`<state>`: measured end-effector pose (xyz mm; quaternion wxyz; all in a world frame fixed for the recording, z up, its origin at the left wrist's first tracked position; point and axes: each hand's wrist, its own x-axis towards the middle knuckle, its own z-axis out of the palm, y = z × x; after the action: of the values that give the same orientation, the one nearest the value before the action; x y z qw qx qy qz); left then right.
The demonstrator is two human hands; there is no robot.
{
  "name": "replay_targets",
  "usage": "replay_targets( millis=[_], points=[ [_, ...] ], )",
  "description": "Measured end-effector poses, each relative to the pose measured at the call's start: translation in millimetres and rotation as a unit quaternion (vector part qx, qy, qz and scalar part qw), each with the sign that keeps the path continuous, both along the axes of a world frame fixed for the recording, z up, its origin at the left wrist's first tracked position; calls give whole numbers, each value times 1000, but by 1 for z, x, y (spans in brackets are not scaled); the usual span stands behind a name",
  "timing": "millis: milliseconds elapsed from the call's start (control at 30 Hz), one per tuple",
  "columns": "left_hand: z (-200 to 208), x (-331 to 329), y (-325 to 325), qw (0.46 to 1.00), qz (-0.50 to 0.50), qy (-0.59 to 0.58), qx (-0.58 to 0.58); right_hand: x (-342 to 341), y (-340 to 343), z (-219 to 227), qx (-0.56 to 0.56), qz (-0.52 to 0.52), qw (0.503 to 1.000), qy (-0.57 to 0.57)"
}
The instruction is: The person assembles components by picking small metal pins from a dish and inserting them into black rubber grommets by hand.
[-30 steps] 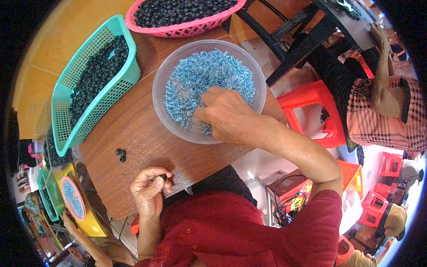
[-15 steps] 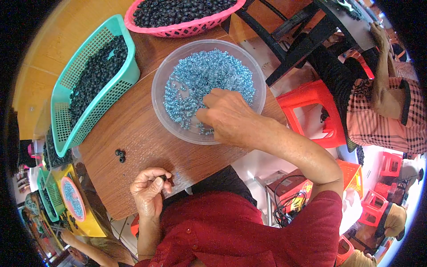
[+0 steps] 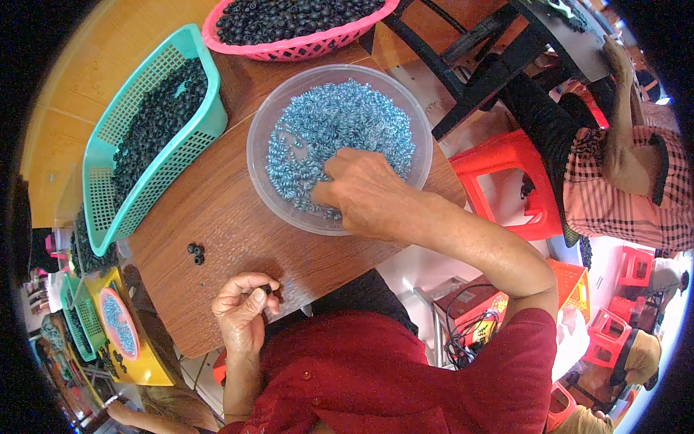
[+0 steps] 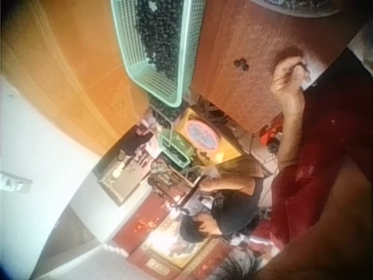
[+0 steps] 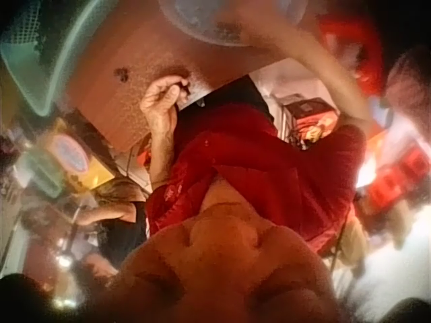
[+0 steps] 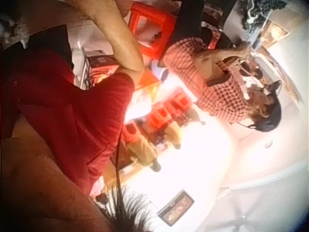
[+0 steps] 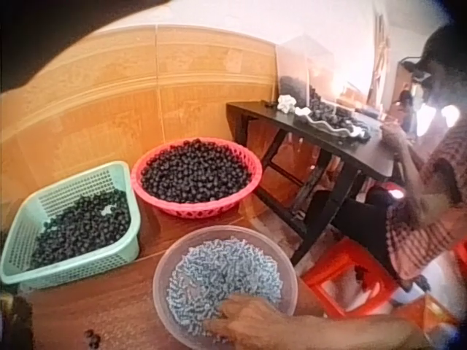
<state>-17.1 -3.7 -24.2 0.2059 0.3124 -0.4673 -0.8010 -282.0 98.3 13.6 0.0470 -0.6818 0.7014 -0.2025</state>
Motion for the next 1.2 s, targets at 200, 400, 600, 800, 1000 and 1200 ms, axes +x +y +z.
replay_targets(
  millis=[200, 400, 600, 800, 1000, 1200],
  points=[
    [1, 0, -1, 1000, -2, 2, -6, -3, 3, 1, 53, 57, 997, 14],
    [1, 0, -1, 1000, -3, 5, 8, -1, -2, 2, 9, 12, 1000, -19],
    [2, -1, 0, 1000, -5, 6, 9, -3, 1, -5, 17, 60, 998, 3],
    [2, -1, 0, 1000, -3, 5, 9, -7, -5, -4, 9, 10, 1000, 4],
    [2, -1, 0, 1000, 1, 4, 6, -10, 11, 13, 65, 62, 996, 4],
    [2, -1, 0, 1000, -1, 4, 13, -8, 9, 7, 40, 16, 999, 15]
  ],
)
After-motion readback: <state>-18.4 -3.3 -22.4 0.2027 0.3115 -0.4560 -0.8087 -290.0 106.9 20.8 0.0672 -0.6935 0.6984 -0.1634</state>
